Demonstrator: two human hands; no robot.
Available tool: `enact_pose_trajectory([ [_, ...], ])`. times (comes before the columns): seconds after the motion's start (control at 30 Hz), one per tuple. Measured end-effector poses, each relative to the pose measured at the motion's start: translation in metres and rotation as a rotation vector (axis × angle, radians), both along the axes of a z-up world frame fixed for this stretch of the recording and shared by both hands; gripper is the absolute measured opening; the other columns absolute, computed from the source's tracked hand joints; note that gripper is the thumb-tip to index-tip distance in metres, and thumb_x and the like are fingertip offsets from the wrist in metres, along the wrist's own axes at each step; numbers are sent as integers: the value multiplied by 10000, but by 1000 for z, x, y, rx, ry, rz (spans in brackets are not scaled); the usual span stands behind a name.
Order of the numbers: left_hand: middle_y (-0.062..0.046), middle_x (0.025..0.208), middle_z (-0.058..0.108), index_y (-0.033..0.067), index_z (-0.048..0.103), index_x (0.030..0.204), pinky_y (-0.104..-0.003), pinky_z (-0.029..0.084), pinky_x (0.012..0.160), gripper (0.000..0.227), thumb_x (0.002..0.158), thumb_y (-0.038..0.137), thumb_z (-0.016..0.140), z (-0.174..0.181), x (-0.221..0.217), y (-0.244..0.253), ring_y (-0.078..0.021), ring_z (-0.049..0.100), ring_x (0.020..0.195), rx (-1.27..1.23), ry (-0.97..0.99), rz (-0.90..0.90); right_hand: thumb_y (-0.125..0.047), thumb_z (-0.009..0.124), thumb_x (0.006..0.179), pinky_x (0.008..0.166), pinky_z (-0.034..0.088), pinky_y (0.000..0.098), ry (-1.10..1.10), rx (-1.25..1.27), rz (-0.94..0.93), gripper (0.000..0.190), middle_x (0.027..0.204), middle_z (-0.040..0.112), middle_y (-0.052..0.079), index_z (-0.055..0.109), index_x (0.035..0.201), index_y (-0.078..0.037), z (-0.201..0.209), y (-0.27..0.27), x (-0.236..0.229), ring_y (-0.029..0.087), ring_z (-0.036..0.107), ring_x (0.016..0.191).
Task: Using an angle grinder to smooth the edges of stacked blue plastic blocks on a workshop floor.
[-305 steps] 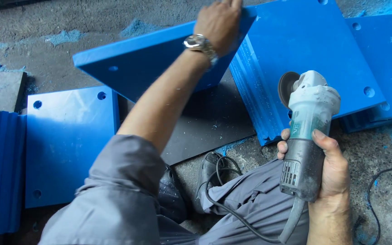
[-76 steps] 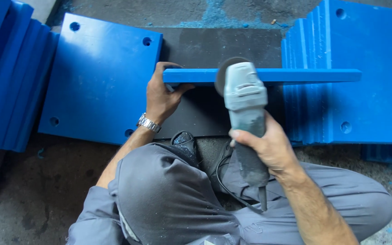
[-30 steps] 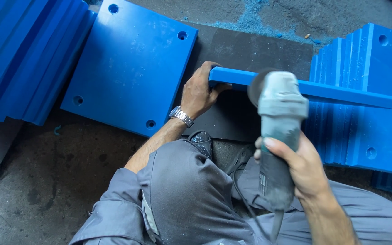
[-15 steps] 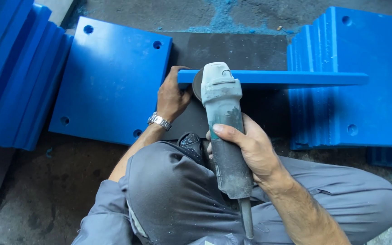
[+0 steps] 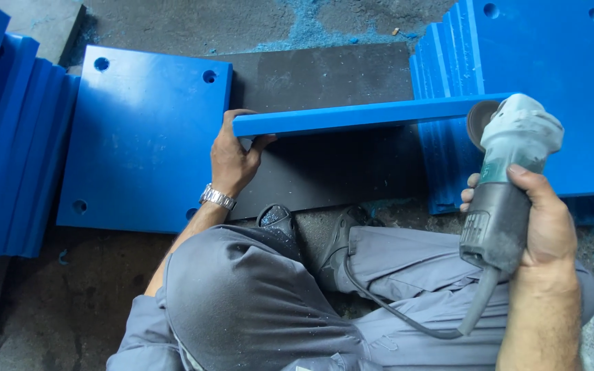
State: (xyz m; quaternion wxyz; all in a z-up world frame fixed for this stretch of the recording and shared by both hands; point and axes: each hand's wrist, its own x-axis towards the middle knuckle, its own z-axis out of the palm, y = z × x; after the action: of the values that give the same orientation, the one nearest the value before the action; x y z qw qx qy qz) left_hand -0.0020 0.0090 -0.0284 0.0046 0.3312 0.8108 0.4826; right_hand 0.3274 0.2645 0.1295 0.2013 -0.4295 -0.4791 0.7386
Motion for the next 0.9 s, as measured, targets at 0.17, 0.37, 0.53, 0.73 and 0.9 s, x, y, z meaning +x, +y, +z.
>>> enact_pose_trajectory([
  [0.17,-113,1008,752,109,571,1225,-382,588,669,489,864,253,868,-1,1,-3,-269,756,820,-39,-38,-9,-283,655,935,732,626,402,0,-20,46,538,1007,689,192,544,1294,102,7,-32,-16,272,723,831],
  [0.37,-118,1019,757,94,610,1204,-383,585,702,451,856,214,871,12,7,-6,-276,753,859,-35,-17,-25,-257,712,840,651,632,383,-56,-105,262,536,951,702,170,559,1250,53,28,-87,-62,218,725,755],
  [0.53,-111,1026,760,86,599,1231,-363,592,711,464,867,209,859,10,6,-6,-254,757,863,-42,-68,-33,-253,717,857,646,632,367,-55,-135,339,496,949,693,159,566,1221,49,29,-81,-59,200,719,753],
  [0.73,-128,1019,761,76,570,1248,-353,597,686,504,880,249,867,6,6,-7,-251,758,849,-62,-38,-32,-265,692,865,690,629,386,-87,-179,99,506,957,714,176,577,1233,62,19,-15,-15,241,726,775],
  [0.9,-150,1071,758,72,560,1275,-350,608,714,519,889,250,857,0,8,-12,-269,760,917,-66,-16,-56,-344,621,1003,809,618,399,11,19,-52,556,1048,668,192,514,1312,106,-1,69,35,277,707,873],
])
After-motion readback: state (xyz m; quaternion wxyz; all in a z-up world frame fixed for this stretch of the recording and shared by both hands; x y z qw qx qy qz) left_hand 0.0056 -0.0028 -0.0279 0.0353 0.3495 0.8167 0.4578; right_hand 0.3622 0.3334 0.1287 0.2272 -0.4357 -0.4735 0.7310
